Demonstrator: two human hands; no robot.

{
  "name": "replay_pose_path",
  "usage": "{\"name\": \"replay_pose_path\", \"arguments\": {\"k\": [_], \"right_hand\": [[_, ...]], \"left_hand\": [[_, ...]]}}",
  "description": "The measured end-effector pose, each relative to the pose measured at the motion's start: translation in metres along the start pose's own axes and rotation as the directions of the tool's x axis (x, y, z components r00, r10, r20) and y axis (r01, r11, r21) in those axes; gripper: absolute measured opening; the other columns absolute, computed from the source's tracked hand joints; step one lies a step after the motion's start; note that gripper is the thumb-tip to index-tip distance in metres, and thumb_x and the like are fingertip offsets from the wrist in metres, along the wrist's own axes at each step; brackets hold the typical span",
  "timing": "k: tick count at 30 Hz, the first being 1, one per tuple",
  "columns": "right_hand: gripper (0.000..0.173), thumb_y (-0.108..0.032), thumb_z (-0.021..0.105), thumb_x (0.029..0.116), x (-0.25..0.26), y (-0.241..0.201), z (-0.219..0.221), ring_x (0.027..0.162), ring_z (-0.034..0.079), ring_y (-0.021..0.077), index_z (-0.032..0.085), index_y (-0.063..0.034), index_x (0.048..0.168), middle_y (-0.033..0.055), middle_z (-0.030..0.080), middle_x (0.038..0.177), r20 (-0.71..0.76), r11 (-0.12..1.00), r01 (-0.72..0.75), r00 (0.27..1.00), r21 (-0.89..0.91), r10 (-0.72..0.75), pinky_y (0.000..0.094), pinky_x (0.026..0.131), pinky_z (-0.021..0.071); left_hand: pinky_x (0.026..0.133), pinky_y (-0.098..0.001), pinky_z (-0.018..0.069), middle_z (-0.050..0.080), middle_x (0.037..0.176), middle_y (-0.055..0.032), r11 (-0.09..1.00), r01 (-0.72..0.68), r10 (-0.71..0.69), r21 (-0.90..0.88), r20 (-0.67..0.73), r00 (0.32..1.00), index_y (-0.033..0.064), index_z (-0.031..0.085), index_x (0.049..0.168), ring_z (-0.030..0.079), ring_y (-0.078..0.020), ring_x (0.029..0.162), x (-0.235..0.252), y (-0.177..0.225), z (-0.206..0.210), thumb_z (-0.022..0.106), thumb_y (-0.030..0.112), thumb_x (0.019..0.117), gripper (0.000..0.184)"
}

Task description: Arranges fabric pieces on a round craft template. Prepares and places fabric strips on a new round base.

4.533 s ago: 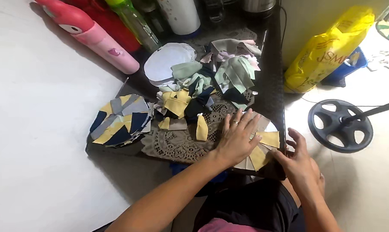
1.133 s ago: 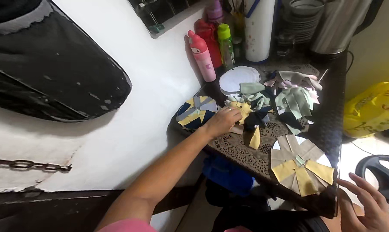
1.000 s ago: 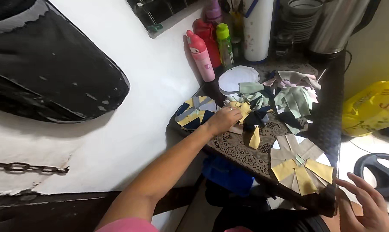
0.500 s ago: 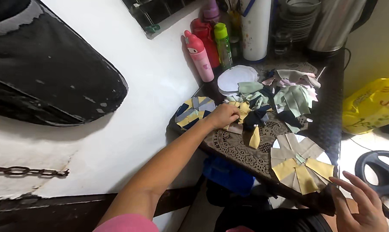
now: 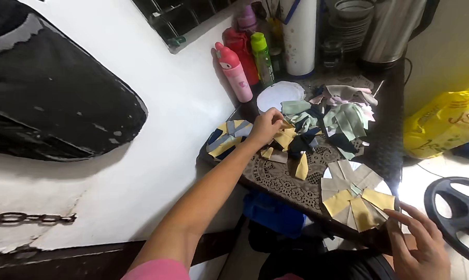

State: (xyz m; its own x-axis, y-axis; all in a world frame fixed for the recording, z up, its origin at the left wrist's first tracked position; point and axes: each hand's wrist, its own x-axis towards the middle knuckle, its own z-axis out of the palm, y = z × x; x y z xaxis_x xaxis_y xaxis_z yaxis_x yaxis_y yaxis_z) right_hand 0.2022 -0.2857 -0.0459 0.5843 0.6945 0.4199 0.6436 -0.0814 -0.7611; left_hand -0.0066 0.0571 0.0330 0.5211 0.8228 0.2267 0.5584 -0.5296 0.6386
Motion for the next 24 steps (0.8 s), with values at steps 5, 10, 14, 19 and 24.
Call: {"name": "replay_pose_path", "arguments": {"k": [5, 10, 14, 19, 24], "right_hand": [[0.026, -0.012, 0.056, 0.0908, 0.006, -0.011, 0.003, 0.123, 0.060, 0.0339, 0.075, -0.0011, 0.104, 0.0225, 0.067, 0.124, 0.023, 1.000, 0.025, 0.999, 0.010, -0.025, 0.0459, 0.103, 0.0472], [0.039, -0.027, 0.058, 0.1001, 0.016, -0.026, 0.012, 0.121, 0.063, 0.0170, 0.068, -0.0005, 0.127, 0.0137, 0.068, 0.128, 0.143, 0.950, -0.096, 0.988, 0.297, 0.056, 0.0341, 0.100, 0.0527], [0.047, -0.030, 0.060, 0.0987, 0.021, -0.039, 0.006, 0.108, 0.066, 0.0071, 0.062, -0.0021, 0.136, 0.0052, 0.070, 0.123, 0.376, 0.765, -0.374, 0.908, 0.525, 0.185, 0.0244, 0.087, 0.0547], [0.015, -0.008, 0.065, 0.0938, 0.012, -0.038, -0.007, 0.087, 0.069, 0.0051, 0.071, -0.0024, 0.106, 0.0003, 0.073, 0.095, 0.448, 0.593, -0.457, 0.877, 0.663, 0.175, 0.0213, 0.077, 0.0580], [0.007, -0.014, 0.070, 0.0930, -0.001, -0.030, -0.021, 0.106, 0.063, 0.0050, 0.076, -0.0109, 0.094, -0.0001, 0.068, 0.111, 0.391, 0.689, -0.269, 0.920, 0.673, -0.023, 0.0197, 0.087, 0.0557]], "left_hand": [[0.077, -0.0350, 0.0556, 0.067, 0.108, -0.0137, 0.976, -0.015, 0.026, -0.217, 0.044, 0.999, -0.0006, 0.060, 0.123, 0.065, -0.0165, 0.087, -0.024, 0.038, 0.008, 0.059, 0.007, 0.1016, 0.022], [0.074, -0.0272, 0.0589, 0.067, 0.096, -0.0028, 0.801, 0.176, 0.026, -0.572, 0.328, 0.944, 0.0027, 0.059, 0.115, 0.067, -0.0086, 0.080, -0.079, 0.092, 0.040, 0.062, 0.002, 0.0975, 0.018], [0.075, -0.0226, 0.0580, 0.068, 0.094, 0.0025, 0.657, 0.256, 0.122, -0.709, 0.435, 0.892, 0.0045, 0.059, 0.111, 0.067, -0.0053, 0.082, -0.113, 0.116, 0.066, 0.061, 0.001, 0.0961, 0.016], [0.076, -0.0211, 0.0577, 0.069, 0.093, 0.0059, 0.564, 0.253, 0.217, -0.786, 0.437, 0.873, 0.0070, 0.060, 0.109, 0.067, -0.0029, 0.083, -0.140, 0.126, 0.087, 0.063, -0.002, 0.0935, 0.018], [0.077, -0.0240, 0.0590, 0.071, 0.096, 0.0048, 0.385, 0.562, 0.182, -0.732, 0.657, 0.731, 0.0119, 0.060, 0.108, 0.069, -0.0049, 0.084, -0.161, 0.123, 0.102, 0.051, 0.008, 0.1032, 0.011]]}}
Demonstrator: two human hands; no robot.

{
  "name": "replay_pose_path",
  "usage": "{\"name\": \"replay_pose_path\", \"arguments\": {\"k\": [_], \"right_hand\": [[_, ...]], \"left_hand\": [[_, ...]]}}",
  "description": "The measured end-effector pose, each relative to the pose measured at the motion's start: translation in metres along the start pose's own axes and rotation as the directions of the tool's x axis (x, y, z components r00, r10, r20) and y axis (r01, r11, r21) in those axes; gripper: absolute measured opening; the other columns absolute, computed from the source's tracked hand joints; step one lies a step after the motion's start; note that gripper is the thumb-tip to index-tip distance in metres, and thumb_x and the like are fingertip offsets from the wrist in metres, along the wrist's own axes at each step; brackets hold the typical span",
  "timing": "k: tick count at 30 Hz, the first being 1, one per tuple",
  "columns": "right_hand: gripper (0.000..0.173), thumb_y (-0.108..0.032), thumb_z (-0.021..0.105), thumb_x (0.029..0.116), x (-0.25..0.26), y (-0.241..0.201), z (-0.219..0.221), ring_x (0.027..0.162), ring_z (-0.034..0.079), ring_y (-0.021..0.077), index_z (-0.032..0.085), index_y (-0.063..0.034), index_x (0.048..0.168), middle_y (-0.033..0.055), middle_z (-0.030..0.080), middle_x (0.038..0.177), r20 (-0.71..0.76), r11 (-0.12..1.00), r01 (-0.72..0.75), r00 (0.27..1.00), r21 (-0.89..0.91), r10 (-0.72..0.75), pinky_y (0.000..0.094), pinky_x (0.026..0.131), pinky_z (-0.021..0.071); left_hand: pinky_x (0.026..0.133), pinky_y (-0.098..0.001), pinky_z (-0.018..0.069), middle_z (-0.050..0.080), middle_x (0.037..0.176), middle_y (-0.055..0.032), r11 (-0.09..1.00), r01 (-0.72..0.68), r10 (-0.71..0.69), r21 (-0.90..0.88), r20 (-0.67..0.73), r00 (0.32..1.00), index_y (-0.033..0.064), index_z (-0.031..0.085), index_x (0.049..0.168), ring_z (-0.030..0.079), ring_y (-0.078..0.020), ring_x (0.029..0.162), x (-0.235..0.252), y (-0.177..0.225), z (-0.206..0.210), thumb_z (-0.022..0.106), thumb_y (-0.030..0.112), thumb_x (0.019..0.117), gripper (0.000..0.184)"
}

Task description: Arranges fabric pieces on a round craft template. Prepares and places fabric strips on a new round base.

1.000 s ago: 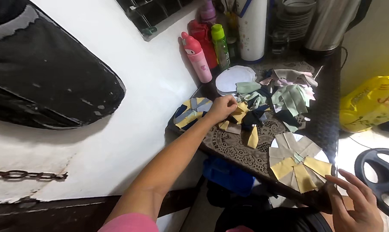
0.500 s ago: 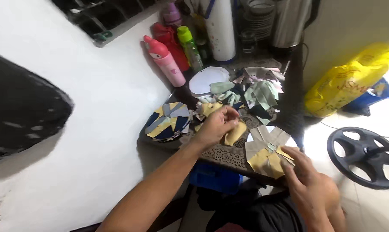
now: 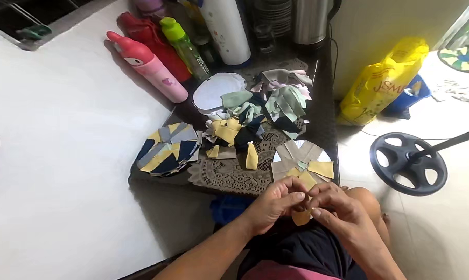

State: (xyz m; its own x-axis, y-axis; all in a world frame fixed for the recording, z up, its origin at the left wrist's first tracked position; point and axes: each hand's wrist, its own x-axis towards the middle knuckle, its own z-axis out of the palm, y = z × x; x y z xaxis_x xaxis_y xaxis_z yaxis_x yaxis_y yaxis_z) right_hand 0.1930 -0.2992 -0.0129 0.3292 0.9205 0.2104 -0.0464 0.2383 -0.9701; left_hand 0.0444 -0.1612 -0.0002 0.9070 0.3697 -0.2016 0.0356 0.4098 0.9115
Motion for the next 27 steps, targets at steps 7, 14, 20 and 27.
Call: {"name": "replay_pose_path", "arguments": {"k": [7, 14, 20, 27], "right_hand": [[0.014, -0.032, 0.067, 0.0962, -0.018, 0.000, -0.012, 0.138, 0.046, 0.0114, 0.077, -0.0238, 0.090, -0.0002, 0.054, 0.148, 0.129, 0.992, 0.076, 0.990, -0.105, -0.062, 0.0300, 0.111, 0.0434], [0.015, -0.024, 0.064, 0.0992, -0.026, 0.010, -0.017, 0.129, 0.056, 0.0104, 0.078, -0.0193, 0.099, 0.0004, 0.063, 0.138, -0.006, 0.997, 0.059, 0.998, -0.039, -0.060, 0.0263, 0.106, 0.0489], [0.035, -0.029, 0.048, 0.1052, -0.036, 0.010, -0.014, 0.094, 0.069, 0.0065, 0.073, -0.0065, 0.115, -0.0015, 0.075, 0.103, -0.184, 0.971, -0.221, 0.955, 0.087, 0.233, 0.0251, 0.082, 0.0574], [0.012, -0.008, 0.062, 0.0951, -0.024, 0.012, -0.006, 0.074, 0.065, 0.0006, 0.072, -0.0087, 0.090, -0.0054, 0.070, 0.080, -0.263, 0.951, -0.279, 0.915, 0.131, 0.305, 0.0172, 0.070, 0.0536]], "left_hand": [[0.092, -0.0246, 0.0546, 0.072, 0.102, 0.0099, 0.988, 0.130, -0.088, -0.089, 0.369, 0.925, 0.0175, 0.071, 0.111, 0.067, -0.0018, 0.097, 0.005, -0.016, -0.002, 0.043, 0.023, 0.1011, 0.031], [0.077, -0.0210, 0.0569, 0.073, 0.090, 0.0080, 0.999, 0.046, -0.040, -0.023, 0.203, 0.978, 0.0136, 0.067, 0.100, 0.068, -0.0008, 0.084, 0.004, -0.017, 0.012, 0.062, 0.003, 0.0960, 0.013], [0.085, -0.0222, 0.0579, 0.074, 0.098, 0.0042, 0.983, -0.138, 0.135, 0.118, 0.034, 0.990, 0.0030, 0.071, 0.104, 0.069, -0.0024, 0.091, 0.004, -0.015, 0.023, 0.061, -0.004, 0.0955, 0.015], [0.076, -0.0188, 0.0584, 0.073, 0.090, 0.0019, 0.887, -0.171, 0.236, 0.429, -0.102, 0.966, 0.0010, 0.072, 0.102, 0.068, -0.0011, 0.080, 0.017, -0.016, 0.022, 0.067, 0.004, 0.0947, 0.009]]}}
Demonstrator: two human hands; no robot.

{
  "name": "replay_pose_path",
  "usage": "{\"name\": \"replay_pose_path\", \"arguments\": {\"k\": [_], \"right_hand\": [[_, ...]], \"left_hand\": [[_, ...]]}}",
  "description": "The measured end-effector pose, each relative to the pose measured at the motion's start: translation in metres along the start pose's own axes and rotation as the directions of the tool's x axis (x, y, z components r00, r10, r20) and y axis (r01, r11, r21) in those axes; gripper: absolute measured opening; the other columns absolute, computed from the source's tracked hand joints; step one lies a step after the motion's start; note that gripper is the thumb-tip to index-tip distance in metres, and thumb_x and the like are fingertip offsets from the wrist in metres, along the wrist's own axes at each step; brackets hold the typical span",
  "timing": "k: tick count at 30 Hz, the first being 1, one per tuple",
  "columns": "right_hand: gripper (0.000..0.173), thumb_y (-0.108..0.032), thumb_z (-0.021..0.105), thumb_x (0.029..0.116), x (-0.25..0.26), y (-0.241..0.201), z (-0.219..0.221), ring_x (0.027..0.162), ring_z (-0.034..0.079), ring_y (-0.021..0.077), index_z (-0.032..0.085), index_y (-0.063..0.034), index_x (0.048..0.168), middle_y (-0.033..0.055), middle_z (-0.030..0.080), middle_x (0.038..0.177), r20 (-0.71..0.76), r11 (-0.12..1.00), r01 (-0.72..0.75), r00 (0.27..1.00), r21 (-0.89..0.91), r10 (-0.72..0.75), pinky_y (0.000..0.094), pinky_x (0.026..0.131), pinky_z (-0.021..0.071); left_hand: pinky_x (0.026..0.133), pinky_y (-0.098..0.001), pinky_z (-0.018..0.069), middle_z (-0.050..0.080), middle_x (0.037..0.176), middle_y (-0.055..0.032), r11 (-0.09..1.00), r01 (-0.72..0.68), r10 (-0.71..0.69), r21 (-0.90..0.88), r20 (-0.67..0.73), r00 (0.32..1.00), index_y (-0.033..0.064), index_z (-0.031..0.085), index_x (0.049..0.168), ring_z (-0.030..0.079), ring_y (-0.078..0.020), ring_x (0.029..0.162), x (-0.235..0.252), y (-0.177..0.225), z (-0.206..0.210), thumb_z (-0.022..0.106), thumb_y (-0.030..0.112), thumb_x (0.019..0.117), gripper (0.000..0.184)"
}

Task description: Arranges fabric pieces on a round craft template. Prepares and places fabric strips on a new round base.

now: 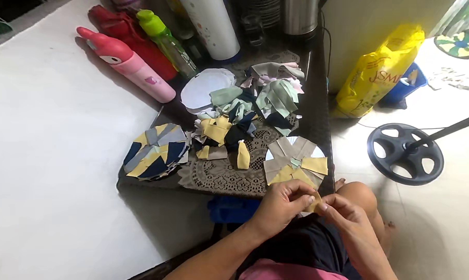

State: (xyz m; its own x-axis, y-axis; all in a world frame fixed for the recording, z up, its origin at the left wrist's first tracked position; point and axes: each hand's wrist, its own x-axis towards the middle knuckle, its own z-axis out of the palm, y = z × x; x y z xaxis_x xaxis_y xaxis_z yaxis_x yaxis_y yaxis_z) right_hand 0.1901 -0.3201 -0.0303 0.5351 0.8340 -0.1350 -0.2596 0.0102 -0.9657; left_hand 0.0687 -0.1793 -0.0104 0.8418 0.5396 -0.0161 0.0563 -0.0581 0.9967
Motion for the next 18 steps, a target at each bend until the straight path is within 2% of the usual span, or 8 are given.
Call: {"name": "replay_pose_path", "arguments": {"k": [3, 5, 6, 8, 10, 15, 18], "right_hand": [[0.009, -0.011, 0.065, 0.0951, 0.018, -0.001, 0.000, 0.071, 0.064, -0.0012, 0.071, -0.0067, 0.091, -0.0050, 0.069, 0.078, -0.067, 0.967, 0.063, 0.994, -0.246, -0.082, 0.0163, 0.067, 0.0540], [0.013, -0.017, 0.066, 0.0963, 0.033, -0.008, 0.001, 0.071, 0.063, -0.0016, 0.073, -0.0064, 0.094, -0.0034, 0.069, 0.080, -0.106, 0.851, 0.079, 0.982, -0.519, -0.156, 0.0169, 0.066, 0.0527], [0.016, -0.019, 0.065, 0.0975, 0.040, -0.013, 0.002, 0.073, 0.064, 0.0027, 0.074, -0.0061, 0.096, -0.0001, 0.070, 0.083, -0.108, 0.767, 0.069, 0.978, -0.638, -0.178, 0.0217, 0.068, 0.0525], [0.020, -0.019, 0.062, 0.0994, 0.056, -0.018, 0.001, 0.084, 0.067, 0.0200, 0.074, -0.0023, 0.100, 0.0103, 0.070, 0.092, -0.085, 0.632, 0.065, 0.975, -0.773, -0.204, 0.0407, 0.078, 0.0540], [0.021, -0.017, 0.062, 0.0993, 0.072, -0.018, -0.001, 0.090, 0.068, 0.0295, 0.075, -0.0010, 0.101, 0.0151, 0.070, 0.096, -0.081, 0.546, 0.050, 0.974, -0.836, -0.213, 0.0492, 0.081, 0.0541], [0.019, -0.018, 0.064, 0.0976, 0.093, -0.020, -0.005, 0.096, 0.067, 0.0363, 0.076, -0.0024, 0.097, 0.0177, 0.071, 0.098, -0.113, 0.422, -0.011, 0.969, -0.907, -0.218, 0.0537, 0.082, 0.0524], [0.019, -0.016, 0.063, 0.0973, 0.098, -0.021, -0.005, 0.099, 0.067, 0.0393, 0.076, -0.0025, 0.096, 0.0190, 0.072, 0.099, -0.117, 0.368, -0.026, 0.967, -0.929, -0.226, 0.0557, 0.082, 0.0520]], "left_hand": [[0.073, -0.0172, 0.0563, 0.071, 0.086, 0.0019, 0.979, 0.026, -0.013, 0.202, -0.066, 0.998, 0.0031, 0.072, 0.098, 0.067, 0.0006, 0.077, 0.018, -0.002, -0.004, 0.069, 0.012, 0.0946, 0.010], [0.075, -0.0195, 0.0558, 0.072, 0.088, -0.0009, 0.943, 0.049, -0.021, 0.330, -0.087, 0.996, 0.0033, 0.073, 0.101, 0.067, -0.0013, 0.079, 0.034, -0.001, -0.007, 0.065, 0.016, 0.0975, 0.015], [0.078, -0.0218, 0.0556, 0.073, 0.091, -0.0026, 0.916, 0.060, -0.024, 0.398, -0.096, 0.995, 0.0036, 0.074, 0.104, 0.067, -0.0034, 0.082, 0.043, 0.000, -0.007, 0.063, 0.017, 0.0989, 0.018], [0.083, -0.0292, 0.0561, 0.074, 0.096, -0.0046, 0.853, 0.102, -0.047, 0.512, -0.118, 0.992, 0.0058, 0.075, 0.107, 0.069, -0.0090, 0.087, 0.060, 0.003, -0.007, 0.061, 0.020, 0.1010, 0.021], [0.081, -0.0349, 0.0558, 0.074, 0.093, -0.0053, 0.792, 0.134, -0.057, 0.595, -0.147, 0.988, 0.0076, 0.076, 0.106, 0.069, -0.0131, 0.085, 0.076, 0.003, -0.005, 0.062, 0.022, 0.1010, 0.021], [0.077, -0.0443, 0.0538, 0.071, 0.086, -0.0084, 0.659, 0.200, -0.116, 0.725, -0.164, 0.979, 0.0086, 0.075, 0.103, 0.068, -0.0224, 0.082, 0.097, 0.006, 0.001, 0.061, 0.021, 0.1013, 0.019], [0.076, -0.0458, 0.0529, 0.070, 0.082, -0.0090, 0.598, 0.216, -0.127, 0.772, -0.175, 0.976, 0.0084, 0.075, 0.101, 0.067, -0.0244, 0.081, 0.102, 0.006, 0.005, 0.059, 0.020, 0.1017, 0.020]]}}
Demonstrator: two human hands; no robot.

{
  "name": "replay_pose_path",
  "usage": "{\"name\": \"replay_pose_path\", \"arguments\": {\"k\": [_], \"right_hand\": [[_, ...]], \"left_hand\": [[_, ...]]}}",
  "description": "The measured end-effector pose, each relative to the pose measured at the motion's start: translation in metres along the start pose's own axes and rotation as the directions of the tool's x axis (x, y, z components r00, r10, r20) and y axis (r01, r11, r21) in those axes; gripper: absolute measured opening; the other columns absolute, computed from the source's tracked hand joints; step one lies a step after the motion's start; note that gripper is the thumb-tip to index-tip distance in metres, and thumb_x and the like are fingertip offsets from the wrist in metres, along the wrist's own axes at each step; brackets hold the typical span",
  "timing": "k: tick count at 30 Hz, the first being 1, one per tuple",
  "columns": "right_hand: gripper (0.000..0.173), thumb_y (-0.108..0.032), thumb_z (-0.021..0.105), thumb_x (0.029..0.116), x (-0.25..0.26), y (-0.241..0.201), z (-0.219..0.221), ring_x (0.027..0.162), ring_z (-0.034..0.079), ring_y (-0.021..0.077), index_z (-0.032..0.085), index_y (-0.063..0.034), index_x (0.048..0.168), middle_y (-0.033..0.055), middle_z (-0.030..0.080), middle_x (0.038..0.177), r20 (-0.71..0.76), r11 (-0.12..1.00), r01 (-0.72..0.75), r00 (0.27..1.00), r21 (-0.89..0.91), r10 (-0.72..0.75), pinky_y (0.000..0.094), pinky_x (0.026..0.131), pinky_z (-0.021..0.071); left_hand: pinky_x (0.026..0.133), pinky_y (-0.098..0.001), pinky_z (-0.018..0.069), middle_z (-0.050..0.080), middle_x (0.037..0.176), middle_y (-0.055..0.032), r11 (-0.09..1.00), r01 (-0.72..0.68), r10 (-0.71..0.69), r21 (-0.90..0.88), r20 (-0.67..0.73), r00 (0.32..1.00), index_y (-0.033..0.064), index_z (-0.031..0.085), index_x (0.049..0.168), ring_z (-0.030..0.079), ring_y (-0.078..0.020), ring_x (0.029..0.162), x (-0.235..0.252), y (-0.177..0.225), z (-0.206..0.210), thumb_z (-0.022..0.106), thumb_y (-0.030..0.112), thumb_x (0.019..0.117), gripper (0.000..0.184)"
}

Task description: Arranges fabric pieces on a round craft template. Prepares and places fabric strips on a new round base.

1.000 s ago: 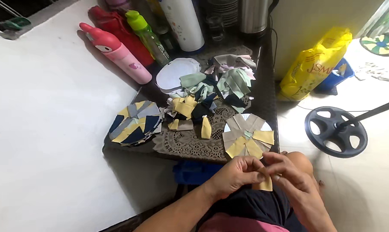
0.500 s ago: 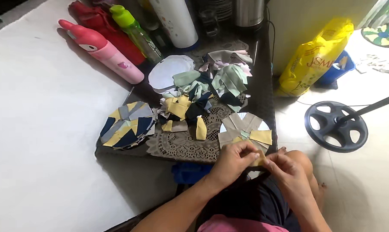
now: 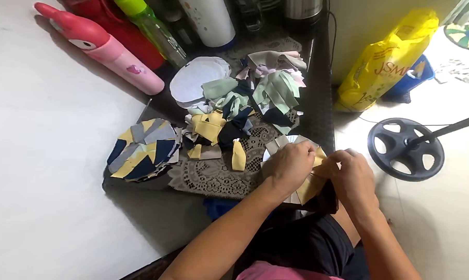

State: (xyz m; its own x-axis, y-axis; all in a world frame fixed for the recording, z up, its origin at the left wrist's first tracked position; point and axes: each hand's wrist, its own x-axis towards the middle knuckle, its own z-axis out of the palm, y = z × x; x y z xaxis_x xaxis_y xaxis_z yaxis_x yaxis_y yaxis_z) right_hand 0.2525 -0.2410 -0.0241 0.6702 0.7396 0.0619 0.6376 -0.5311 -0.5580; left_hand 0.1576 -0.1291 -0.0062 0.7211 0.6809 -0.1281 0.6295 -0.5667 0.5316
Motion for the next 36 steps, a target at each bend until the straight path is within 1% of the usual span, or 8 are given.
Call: {"name": "replay_pose_path", "arguments": {"k": [5, 14, 19, 23, 26, 29, 33, 36], "right_hand": [[0.017, -0.015, 0.065, 0.0959, 0.007, -0.001, -0.001, 0.100, 0.066, 0.0410, 0.076, -0.0021, 0.095, 0.0200, 0.071, 0.100, 0.014, 0.999, -0.026, 1.000, -0.041, 0.027, 0.0575, 0.082, 0.0508], [0.015, -0.014, 0.068, 0.0953, 0.013, -0.001, -0.001, 0.098, 0.066, 0.0405, 0.075, -0.0015, 0.094, 0.0200, 0.070, 0.097, 0.040, 0.997, -0.043, 0.998, -0.063, 0.046, 0.0561, 0.080, 0.0511], [0.012, -0.006, 0.064, 0.0958, 0.010, 0.011, -0.006, 0.091, 0.067, 0.0387, 0.074, -0.0019, 0.100, 0.0206, 0.069, 0.098, -0.051, 1.000, -0.001, 0.999, 0.028, 0.002, 0.0559, 0.077, 0.0533], [0.014, -0.002, 0.064, 0.0942, 0.008, 0.013, -0.004, 0.098, 0.066, 0.0408, 0.076, -0.0040, 0.101, 0.0217, 0.069, 0.105, -0.101, 0.996, 0.065, 0.993, 0.067, -0.058, 0.0565, 0.080, 0.0528], [0.012, -0.004, 0.068, 0.0920, 0.007, 0.017, 0.005, 0.102, 0.064, 0.0419, 0.077, -0.0076, 0.098, 0.0196, 0.069, 0.110, -0.128, 0.983, 0.162, 0.980, 0.091, -0.150, 0.0591, 0.082, 0.0506], [0.017, -0.007, 0.068, 0.0909, 0.007, 0.019, 0.015, 0.108, 0.062, 0.0439, 0.079, -0.0120, 0.102, 0.0184, 0.068, 0.119, -0.145, 0.970, 0.235, 0.964, 0.064, -0.224, 0.0615, 0.083, 0.0488], [0.019, -0.011, 0.070, 0.0905, 0.006, 0.020, 0.020, 0.117, 0.057, 0.0472, 0.080, -0.0164, 0.106, 0.0194, 0.064, 0.131, -0.089, 0.977, 0.211, 0.974, 0.032, -0.207, 0.0636, 0.087, 0.0454], [0.019, -0.015, 0.071, 0.0921, 0.006, 0.021, 0.021, 0.118, 0.056, 0.0471, 0.080, -0.0175, 0.108, 0.0194, 0.063, 0.134, -0.063, 0.982, 0.186, 0.981, 0.041, -0.184, 0.0635, 0.088, 0.0445]], "left_hand": [[0.076, -0.0485, 0.0518, 0.069, 0.078, -0.0107, 0.997, -0.009, 0.011, 0.081, -0.024, 1.000, 0.0060, 0.073, 0.093, 0.068, -0.0272, 0.080, 0.003, 0.002, 0.003, 0.061, 0.023, 0.1004, 0.021], [0.075, -0.0489, 0.0507, 0.068, 0.076, -0.0099, 0.994, 0.028, -0.031, 0.109, 0.024, 0.999, 0.0067, 0.071, 0.089, 0.067, -0.0271, 0.080, 0.007, 0.003, 0.000, 0.062, 0.024, 0.0996, 0.022], [0.073, -0.0490, 0.0509, 0.067, 0.075, -0.0098, 0.995, 0.023, -0.024, 0.094, 0.015, 1.000, 0.0067, 0.071, 0.088, 0.067, -0.0270, 0.078, 0.008, 0.001, 0.000, 0.062, 0.024, 0.0992, 0.022], [0.073, -0.0503, 0.0521, 0.068, 0.077, -0.0111, 0.996, 0.017, -0.019, 0.087, 0.017, 1.000, 0.0058, 0.072, 0.088, 0.068, -0.0287, 0.080, 0.009, 0.001, 0.000, 0.064, 0.025, 0.0993, 0.023], [0.072, -0.0492, 0.0517, 0.068, 0.076, -0.0100, 0.996, 0.021, -0.022, 0.085, 0.011, 1.000, 0.0065, 0.072, 0.087, 0.067, -0.0270, 0.078, 0.009, 0.001, 0.001, 0.064, 0.024, 0.0991, 0.023], [0.070, -0.0490, 0.0518, 0.067, 0.076, -0.0101, 0.995, 0.018, -0.018, 0.094, 0.005, 1.000, 0.0064, 0.071, 0.086, 0.067, -0.0273, 0.078, 0.010, 0.001, 0.002, 0.064, 0.024, 0.0995, 0.023], [0.071, -0.0480, 0.0522, 0.067, 0.075, -0.0100, 0.994, 0.000, 0.001, 0.113, -0.009, 1.000, 0.0062, 0.070, 0.088, 0.067, -0.0269, 0.076, 0.011, -0.001, 0.003, 0.065, 0.026, 0.1002, 0.024], [0.073, -0.0485, 0.0540, 0.069, 0.077, -0.0099, 0.996, -0.025, 0.026, 0.085, -0.013, 1.000, 0.0055, 0.072, 0.098, 0.068, -0.0266, 0.076, 0.010, -0.003, 0.001, 0.067, 0.025, 0.0996, 0.020]]}}
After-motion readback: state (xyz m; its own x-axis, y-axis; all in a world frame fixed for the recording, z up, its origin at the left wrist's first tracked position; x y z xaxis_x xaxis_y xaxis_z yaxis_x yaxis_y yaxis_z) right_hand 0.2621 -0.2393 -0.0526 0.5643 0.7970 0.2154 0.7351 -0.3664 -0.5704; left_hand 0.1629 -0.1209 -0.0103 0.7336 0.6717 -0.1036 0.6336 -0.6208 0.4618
